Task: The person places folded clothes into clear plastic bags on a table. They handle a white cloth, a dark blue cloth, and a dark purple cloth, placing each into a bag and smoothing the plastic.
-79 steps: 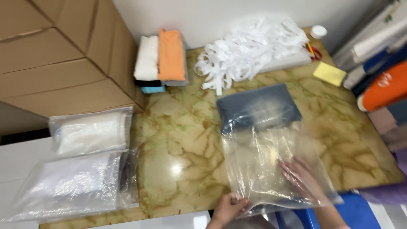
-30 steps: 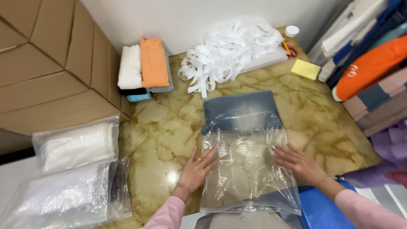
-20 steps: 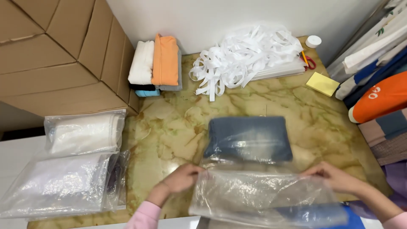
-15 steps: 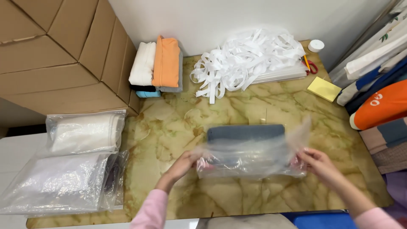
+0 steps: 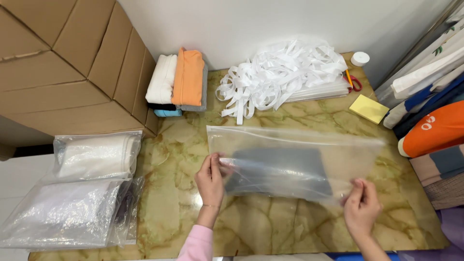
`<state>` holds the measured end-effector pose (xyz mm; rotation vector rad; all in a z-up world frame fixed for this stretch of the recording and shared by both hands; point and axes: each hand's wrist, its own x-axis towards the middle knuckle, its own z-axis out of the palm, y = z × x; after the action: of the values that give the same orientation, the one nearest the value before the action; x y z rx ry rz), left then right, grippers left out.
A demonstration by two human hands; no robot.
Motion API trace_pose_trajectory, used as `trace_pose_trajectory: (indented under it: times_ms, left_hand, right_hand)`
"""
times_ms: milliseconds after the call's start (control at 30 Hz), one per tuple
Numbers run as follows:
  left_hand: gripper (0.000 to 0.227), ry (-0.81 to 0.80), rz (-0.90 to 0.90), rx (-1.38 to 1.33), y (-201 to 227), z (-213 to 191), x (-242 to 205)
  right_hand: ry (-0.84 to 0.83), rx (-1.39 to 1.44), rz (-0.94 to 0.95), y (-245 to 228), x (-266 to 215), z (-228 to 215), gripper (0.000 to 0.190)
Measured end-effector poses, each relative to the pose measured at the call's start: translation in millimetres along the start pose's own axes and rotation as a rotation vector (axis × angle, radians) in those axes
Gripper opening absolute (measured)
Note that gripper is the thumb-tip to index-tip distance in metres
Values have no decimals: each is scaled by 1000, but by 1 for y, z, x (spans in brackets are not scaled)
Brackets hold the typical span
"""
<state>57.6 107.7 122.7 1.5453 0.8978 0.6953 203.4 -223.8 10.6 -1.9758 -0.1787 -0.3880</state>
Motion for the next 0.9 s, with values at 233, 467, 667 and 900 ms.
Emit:
trace_pose_trajectory:
  times_ms: [233,467,667,900]
  left_hand:
    - [36,-84,-373,147,-46,13,19]
    - [36,-15,-346,422,-59,-34,-40]
    - [34,84,2,354,-87,-28,-52]
    - [39,-170,-445,486,-107,-33,-38]
  right_hand:
    - [-279,-62,549,36,24,33,35]
    - [-291,-33,671,46,2,-6,52]
    - [-52,-75,144,19,-32,-1,36]
    - [-220,-377,496,48,-29,-3,55]
